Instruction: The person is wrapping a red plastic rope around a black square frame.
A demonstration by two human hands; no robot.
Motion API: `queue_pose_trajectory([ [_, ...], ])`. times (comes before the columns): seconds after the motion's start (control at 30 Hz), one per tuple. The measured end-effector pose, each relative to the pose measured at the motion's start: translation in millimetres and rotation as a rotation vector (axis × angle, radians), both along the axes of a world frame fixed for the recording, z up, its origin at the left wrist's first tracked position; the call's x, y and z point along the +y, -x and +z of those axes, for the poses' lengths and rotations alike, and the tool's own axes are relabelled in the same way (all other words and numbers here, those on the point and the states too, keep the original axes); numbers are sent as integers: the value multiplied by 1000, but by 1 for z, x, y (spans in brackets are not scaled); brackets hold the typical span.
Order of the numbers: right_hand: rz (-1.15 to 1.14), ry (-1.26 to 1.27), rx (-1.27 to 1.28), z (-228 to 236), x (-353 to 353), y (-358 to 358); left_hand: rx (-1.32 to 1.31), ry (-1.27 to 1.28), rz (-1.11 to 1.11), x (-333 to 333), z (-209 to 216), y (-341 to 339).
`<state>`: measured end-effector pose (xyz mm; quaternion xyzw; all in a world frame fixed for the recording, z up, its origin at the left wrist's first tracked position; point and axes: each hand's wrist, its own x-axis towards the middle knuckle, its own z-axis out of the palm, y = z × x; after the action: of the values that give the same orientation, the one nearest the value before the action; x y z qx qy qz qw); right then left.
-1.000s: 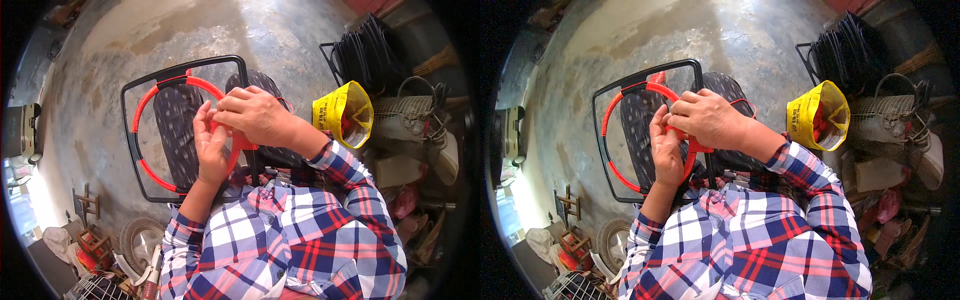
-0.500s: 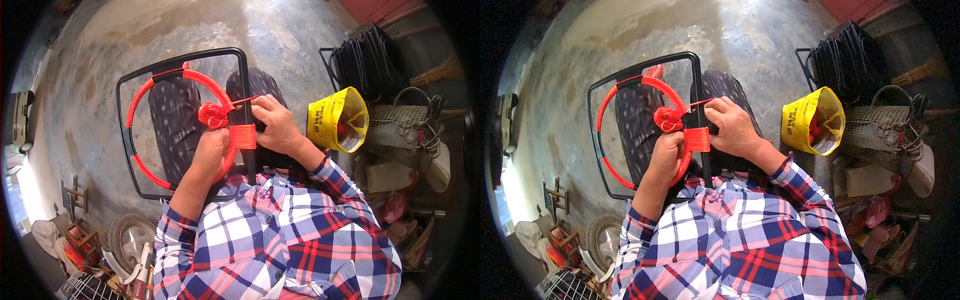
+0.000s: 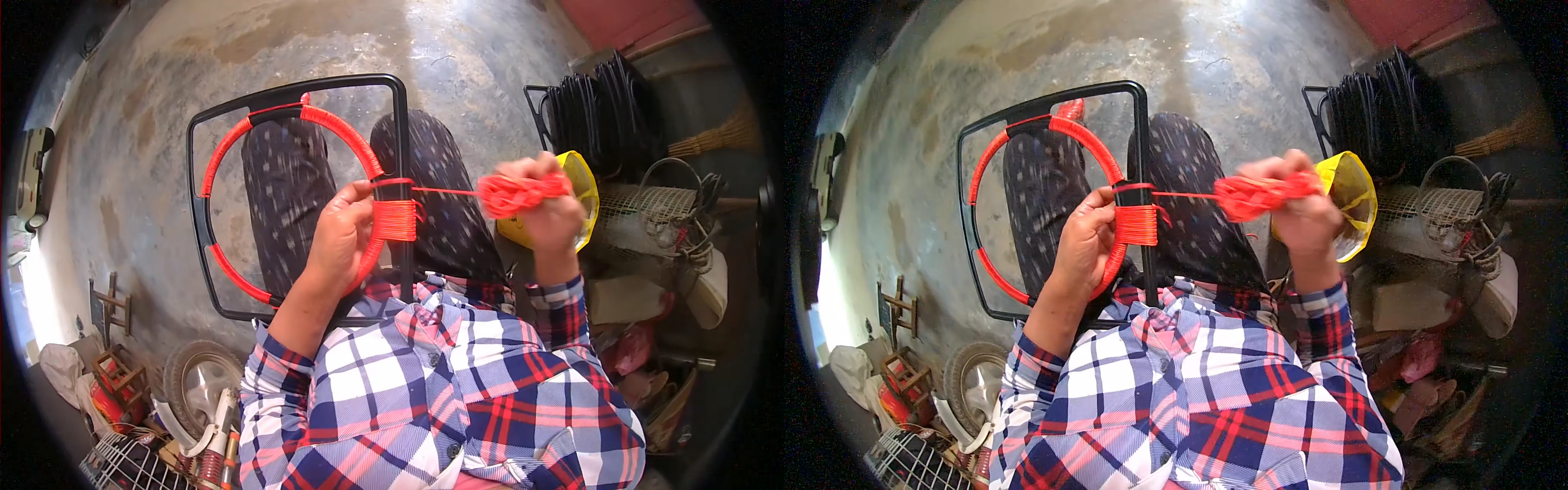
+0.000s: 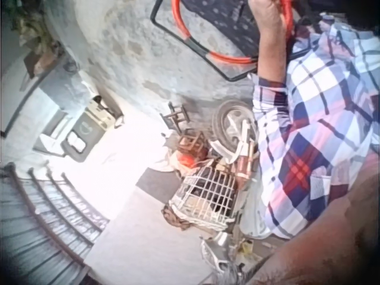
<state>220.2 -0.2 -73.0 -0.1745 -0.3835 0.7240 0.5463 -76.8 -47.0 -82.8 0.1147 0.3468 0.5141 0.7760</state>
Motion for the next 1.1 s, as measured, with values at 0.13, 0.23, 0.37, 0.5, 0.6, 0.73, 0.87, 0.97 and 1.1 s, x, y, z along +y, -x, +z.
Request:
queue_pose_trajectory([
  [0.13,-134,-72,111,21,-6,-58,-5,1,51,0,5,-3],
  [0.23,-253,101,197,23,-4,-87,-16,-34,46,0,6,-2],
  [0.37,-296,92,-95,1,3,-54,-3,-46,10,0,4,1],
  [0.5,-35,206,-513,16,-14,56,76,-75,30,-2,9,-2],
  [0.6,163,240,-574,-1,-18,82,179,-155,11,-6,8,-4],
  [0.73,120,238,-557,7,-9,70,275,-145,23,-10,6,-4],
  [0.87,80,284,-431,16,-10,66,223,-124,1,-10,8,-3],
  [0.97,81,341,-300,25,-16,74,205,-104,-12,-9,7,-3],
  [1.1,117,388,-328,40,-24,81,204,-60,-24,-5,0,-2],
])
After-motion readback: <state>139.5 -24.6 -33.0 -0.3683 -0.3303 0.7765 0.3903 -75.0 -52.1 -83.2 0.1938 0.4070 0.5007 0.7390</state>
